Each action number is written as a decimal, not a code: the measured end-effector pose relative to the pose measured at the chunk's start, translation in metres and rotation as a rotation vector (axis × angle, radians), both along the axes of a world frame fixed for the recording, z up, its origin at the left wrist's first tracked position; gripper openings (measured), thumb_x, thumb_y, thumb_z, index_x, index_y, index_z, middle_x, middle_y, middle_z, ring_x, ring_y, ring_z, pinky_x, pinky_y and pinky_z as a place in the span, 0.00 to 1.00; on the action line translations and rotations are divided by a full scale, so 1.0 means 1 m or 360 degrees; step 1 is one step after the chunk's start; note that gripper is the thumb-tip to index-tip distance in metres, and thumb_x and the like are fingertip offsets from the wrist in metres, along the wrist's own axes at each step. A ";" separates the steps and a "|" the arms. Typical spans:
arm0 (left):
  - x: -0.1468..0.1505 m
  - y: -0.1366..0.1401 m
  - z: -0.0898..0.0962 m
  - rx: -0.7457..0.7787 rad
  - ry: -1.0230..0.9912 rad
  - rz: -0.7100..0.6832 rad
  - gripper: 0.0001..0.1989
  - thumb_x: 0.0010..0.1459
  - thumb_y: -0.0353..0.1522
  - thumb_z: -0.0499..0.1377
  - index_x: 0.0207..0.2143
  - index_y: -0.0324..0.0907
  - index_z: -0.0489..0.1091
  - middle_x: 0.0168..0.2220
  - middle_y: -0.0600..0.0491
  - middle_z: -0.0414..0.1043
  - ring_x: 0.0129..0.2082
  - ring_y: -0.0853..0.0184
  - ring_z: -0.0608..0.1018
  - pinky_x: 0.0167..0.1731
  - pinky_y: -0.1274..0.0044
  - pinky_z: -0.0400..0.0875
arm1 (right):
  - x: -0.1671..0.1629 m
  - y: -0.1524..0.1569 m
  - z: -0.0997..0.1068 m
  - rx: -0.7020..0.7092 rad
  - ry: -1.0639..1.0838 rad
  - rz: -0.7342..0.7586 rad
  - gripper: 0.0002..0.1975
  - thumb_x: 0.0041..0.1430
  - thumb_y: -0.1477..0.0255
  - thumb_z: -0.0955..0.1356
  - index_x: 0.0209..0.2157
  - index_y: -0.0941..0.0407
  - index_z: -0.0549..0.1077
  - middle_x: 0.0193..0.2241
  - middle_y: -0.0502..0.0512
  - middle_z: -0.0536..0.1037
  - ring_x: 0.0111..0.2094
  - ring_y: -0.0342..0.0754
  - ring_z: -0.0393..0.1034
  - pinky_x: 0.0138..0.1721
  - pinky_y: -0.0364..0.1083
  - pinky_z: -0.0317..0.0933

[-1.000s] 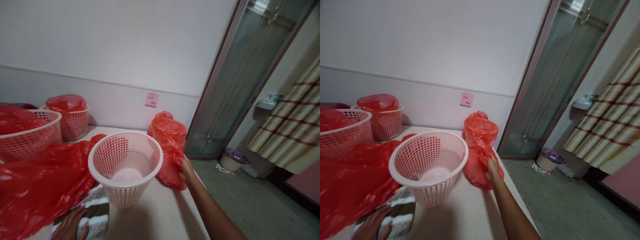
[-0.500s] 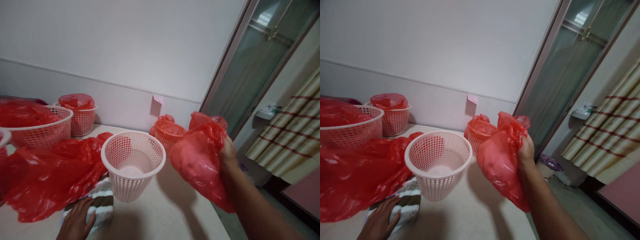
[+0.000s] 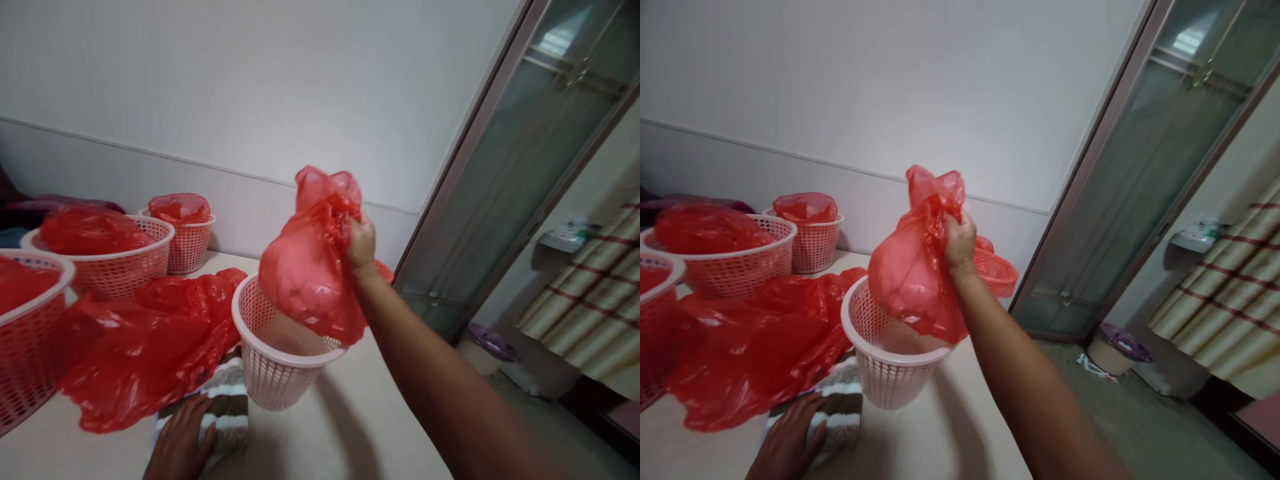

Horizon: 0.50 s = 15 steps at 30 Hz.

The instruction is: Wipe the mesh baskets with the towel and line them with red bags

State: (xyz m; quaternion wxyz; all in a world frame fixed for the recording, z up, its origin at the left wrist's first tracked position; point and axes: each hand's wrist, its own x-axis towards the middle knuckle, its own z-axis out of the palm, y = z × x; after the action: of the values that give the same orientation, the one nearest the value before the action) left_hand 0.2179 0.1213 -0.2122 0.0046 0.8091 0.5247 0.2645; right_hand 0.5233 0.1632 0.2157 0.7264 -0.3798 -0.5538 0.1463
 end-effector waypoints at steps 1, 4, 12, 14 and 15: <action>0.000 0.000 0.000 -0.0033 -0.0005 0.0004 0.24 0.61 0.41 0.52 0.54 0.39 0.72 0.56 0.43 0.73 0.56 0.55 0.75 0.55 0.61 0.70 | -0.006 0.006 -0.014 -0.0060 0.0015 0.0009 0.11 0.50 0.61 0.64 0.32 0.53 0.65 0.26 0.46 0.67 0.27 0.43 0.60 0.31 0.44 0.59; 0.002 -0.001 0.000 -0.0133 -0.0020 0.0003 0.25 0.60 0.41 0.53 0.54 0.38 0.72 0.57 0.43 0.72 0.57 0.54 0.74 0.57 0.60 0.68 | -0.015 0.015 -0.056 -0.0349 -0.0180 0.0068 0.12 0.48 0.62 0.63 0.32 0.54 0.67 0.27 0.47 0.68 0.29 0.44 0.61 0.32 0.44 0.58; 0.003 -0.004 0.004 -0.0202 -0.0027 0.0035 0.23 0.60 0.38 0.53 0.54 0.38 0.71 0.59 0.43 0.71 0.59 0.55 0.72 0.59 0.60 0.66 | 0.005 -0.002 -0.096 -0.0910 -0.0708 0.0396 0.05 0.40 0.69 0.65 0.19 0.56 0.68 0.23 0.47 0.70 0.28 0.44 0.63 0.31 0.44 0.58; 0.003 -0.004 0.002 -0.0163 -0.0033 0.0039 0.23 0.61 0.38 0.53 0.55 0.39 0.70 0.59 0.44 0.71 0.59 0.55 0.72 0.59 0.61 0.65 | 0.010 -0.006 -0.086 -0.0942 -0.0711 0.0410 0.06 0.41 0.68 0.64 0.21 0.56 0.68 0.22 0.46 0.68 0.25 0.43 0.61 0.29 0.43 0.57; 0.002 -0.004 0.000 -0.0143 -0.0038 0.0033 0.22 0.61 0.39 0.53 0.55 0.40 0.70 0.59 0.44 0.71 0.59 0.55 0.72 0.59 0.62 0.66 | 0.013 -0.007 -0.080 -0.0941 -0.0685 0.0411 0.08 0.43 0.66 0.63 0.23 0.56 0.69 0.22 0.46 0.68 0.24 0.43 0.61 0.28 0.42 0.56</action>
State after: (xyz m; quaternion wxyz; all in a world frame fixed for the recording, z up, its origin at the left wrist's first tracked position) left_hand 0.2203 0.1177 -0.2123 0.0445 0.7994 0.5444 0.2503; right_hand 0.5358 0.1561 0.1361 0.4284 -0.5219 -0.6707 0.3069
